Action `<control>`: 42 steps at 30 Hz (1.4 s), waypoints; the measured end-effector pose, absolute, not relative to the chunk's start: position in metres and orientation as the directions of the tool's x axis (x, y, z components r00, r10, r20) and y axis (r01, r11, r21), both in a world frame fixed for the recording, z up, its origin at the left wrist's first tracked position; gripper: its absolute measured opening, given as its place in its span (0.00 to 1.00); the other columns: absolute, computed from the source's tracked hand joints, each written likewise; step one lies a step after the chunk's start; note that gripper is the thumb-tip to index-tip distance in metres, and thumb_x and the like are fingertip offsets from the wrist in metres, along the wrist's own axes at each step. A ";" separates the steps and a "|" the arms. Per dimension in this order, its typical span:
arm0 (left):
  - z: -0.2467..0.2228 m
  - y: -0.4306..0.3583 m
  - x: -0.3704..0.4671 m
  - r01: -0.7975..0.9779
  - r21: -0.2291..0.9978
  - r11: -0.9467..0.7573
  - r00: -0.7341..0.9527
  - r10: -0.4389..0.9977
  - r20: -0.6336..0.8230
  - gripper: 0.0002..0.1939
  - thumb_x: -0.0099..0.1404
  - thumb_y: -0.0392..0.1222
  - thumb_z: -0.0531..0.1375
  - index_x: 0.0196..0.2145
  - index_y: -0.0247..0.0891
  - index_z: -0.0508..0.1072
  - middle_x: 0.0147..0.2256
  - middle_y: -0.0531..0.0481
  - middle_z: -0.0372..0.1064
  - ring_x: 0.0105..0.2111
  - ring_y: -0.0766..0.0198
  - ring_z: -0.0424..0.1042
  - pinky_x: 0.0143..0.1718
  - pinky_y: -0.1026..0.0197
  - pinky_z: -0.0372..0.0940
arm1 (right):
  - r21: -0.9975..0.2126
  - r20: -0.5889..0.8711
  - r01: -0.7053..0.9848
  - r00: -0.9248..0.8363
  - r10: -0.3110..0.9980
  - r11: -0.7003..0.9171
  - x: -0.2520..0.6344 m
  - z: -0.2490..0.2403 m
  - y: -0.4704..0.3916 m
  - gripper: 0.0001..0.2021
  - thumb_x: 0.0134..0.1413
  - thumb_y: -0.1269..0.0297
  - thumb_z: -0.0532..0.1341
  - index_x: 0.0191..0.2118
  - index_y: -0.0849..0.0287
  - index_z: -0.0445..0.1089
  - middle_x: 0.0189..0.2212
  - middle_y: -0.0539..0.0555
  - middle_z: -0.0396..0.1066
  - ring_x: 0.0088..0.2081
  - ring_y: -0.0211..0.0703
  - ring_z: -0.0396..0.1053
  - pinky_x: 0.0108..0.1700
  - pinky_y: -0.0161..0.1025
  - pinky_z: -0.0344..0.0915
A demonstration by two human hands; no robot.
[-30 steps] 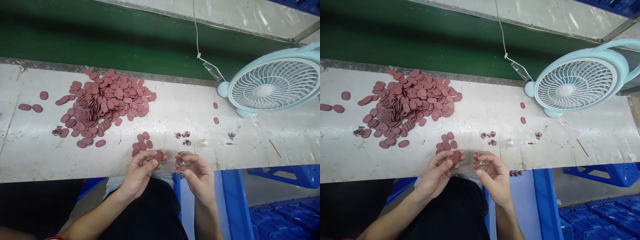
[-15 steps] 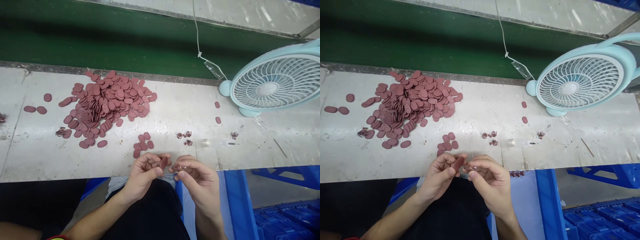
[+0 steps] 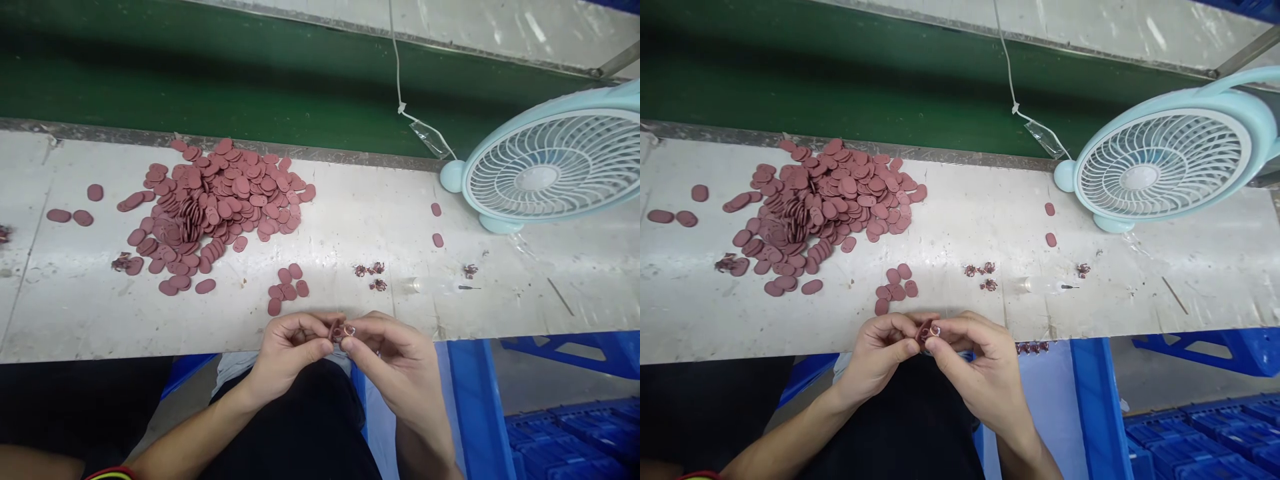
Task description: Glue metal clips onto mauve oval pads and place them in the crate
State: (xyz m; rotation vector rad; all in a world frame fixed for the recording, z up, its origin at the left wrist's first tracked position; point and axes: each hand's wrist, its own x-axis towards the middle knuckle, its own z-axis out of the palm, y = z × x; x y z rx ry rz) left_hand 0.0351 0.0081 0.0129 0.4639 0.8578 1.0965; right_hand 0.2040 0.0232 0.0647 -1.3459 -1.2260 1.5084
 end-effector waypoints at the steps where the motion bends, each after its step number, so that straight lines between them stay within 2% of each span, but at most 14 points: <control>1: 0.013 0.008 0.035 -0.572 0.708 0.415 0.191 0.906 -0.376 0.04 0.58 0.33 0.70 0.31 0.39 0.80 0.45 0.45 0.81 0.40 0.57 0.80 0.43 0.57 0.73 | -0.963 -0.268 0.064 -0.158 0.950 -0.261 0.204 0.065 0.024 0.08 0.56 0.70 0.68 0.41 0.51 0.79 0.37 0.52 0.78 0.36 0.42 0.78 0.38 0.38 0.77; 8: 0.013 0.006 0.034 -0.551 0.729 0.405 0.176 0.911 -0.373 0.04 0.63 0.35 0.66 0.36 0.39 0.81 0.50 0.42 0.78 0.48 0.52 0.78 0.50 0.52 0.72 | -0.962 -0.274 0.038 -0.123 0.954 -0.271 0.202 0.062 0.024 0.07 0.57 0.69 0.68 0.42 0.52 0.78 0.35 0.51 0.77 0.36 0.40 0.77 0.38 0.37 0.76; 13: 0.013 0.005 0.037 -0.561 0.721 0.407 0.144 0.906 -0.399 0.02 0.62 0.35 0.67 0.34 0.38 0.81 0.48 0.42 0.79 0.47 0.50 0.78 0.47 0.51 0.73 | -0.938 -0.334 -0.062 -0.102 0.937 -0.341 0.197 0.058 0.024 0.05 0.57 0.66 0.68 0.40 0.54 0.78 0.35 0.52 0.79 0.35 0.40 0.77 0.39 0.38 0.78; 17: 0.015 0.004 0.041 -0.556 0.729 0.400 0.127 0.907 -0.401 0.02 0.63 0.36 0.66 0.34 0.38 0.81 0.46 0.43 0.80 0.43 0.52 0.79 0.47 0.50 0.74 | -0.917 -0.371 -0.109 -0.115 0.921 -0.383 0.196 0.057 0.028 0.04 0.56 0.65 0.68 0.39 0.54 0.78 0.37 0.52 0.81 0.36 0.40 0.79 0.42 0.39 0.79; 23: 0.016 0.004 0.043 -0.565 0.730 0.386 0.108 0.911 -0.399 0.02 0.62 0.37 0.67 0.34 0.39 0.81 0.47 0.43 0.80 0.50 0.48 0.77 0.53 0.46 0.71 | -0.924 -0.355 -0.114 -0.104 0.929 -0.366 0.196 0.056 0.028 0.04 0.56 0.66 0.69 0.39 0.53 0.78 0.36 0.51 0.81 0.38 0.41 0.79 0.43 0.39 0.79; 33: 0.013 0.008 0.050 -0.548 0.753 0.364 0.113 0.924 -0.365 0.03 0.63 0.36 0.66 0.35 0.40 0.81 0.50 0.43 0.78 0.52 0.49 0.76 0.53 0.48 0.71 | -0.926 -0.350 -0.144 -0.025 0.937 -0.349 0.199 0.043 0.023 0.06 0.56 0.66 0.69 0.41 0.54 0.78 0.34 0.52 0.80 0.34 0.40 0.78 0.40 0.38 0.79; 35: 0.014 0.011 0.047 -0.480 0.801 0.358 0.122 0.931 -0.343 0.05 0.63 0.37 0.66 0.38 0.41 0.82 0.54 0.42 0.75 0.52 0.48 0.75 0.52 0.48 0.71 | -0.909 -0.379 -0.199 0.026 0.925 -0.367 0.209 0.035 0.020 0.07 0.56 0.65 0.69 0.41 0.55 0.78 0.35 0.52 0.80 0.34 0.41 0.78 0.37 0.38 0.79; 37: 0.014 0.016 0.037 -0.317 0.898 0.306 0.116 0.952 -0.283 0.09 0.63 0.38 0.66 0.42 0.43 0.82 0.55 0.42 0.74 0.51 0.49 0.76 0.51 0.48 0.71 | -0.903 -0.388 -0.246 0.113 0.915 -0.352 0.228 0.027 0.013 0.07 0.55 0.64 0.69 0.41 0.54 0.78 0.35 0.53 0.80 0.32 0.41 0.78 0.34 0.39 0.79; 39: 0.009 0.025 0.022 -0.028 0.987 0.156 0.080 0.985 -0.153 0.11 0.62 0.37 0.66 0.43 0.44 0.82 0.53 0.43 0.75 0.50 0.49 0.75 0.53 0.49 0.69 | -0.923 -0.350 -0.254 0.236 0.907 -0.290 0.258 0.019 0.001 0.07 0.52 0.64 0.71 0.39 0.54 0.79 0.34 0.52 0.79 0.28 0.40 0.77 0.29 0.38 0.77; 40: 0.005 0.030 0.014 0.149 0.987 0.056 0.069 0.995 -0.067 0.11 0.62 0.37 0.67 0.43 0.45 0.82 0.51 0.43 0.76 0.51 0.49 0.74 0.55 0.48 0.67 | -0.936 -0.320 -0.245 0.304 0.897 -0.251 0.276 0.014 -0.006 0.07 0.50 0.64 0.71 0.38 0.54 0.79 0.33 0.52 0.78 0.26 0.39 0.76 0.27 0.37 0.76; 42: -0.005 0.040 -0.001 0.456 0.883 -0.109 0.120 0.991 0.060 0.14 0.62 0.38 0.66 0.46 0.47 0.81 0.50 0.44 0.77 0.52 0.47 0.71 0.56 0.46 0.64 | -0.959 -0.268 -0.213 0.460 0.846 -0.188 0.315 0.004 -0.023 0.09 0.46 0.64 0.73 0.37 0.55 0.79 0.31 0.52 0.76 0.26 0.38 0.74 0.25 0.36 0.74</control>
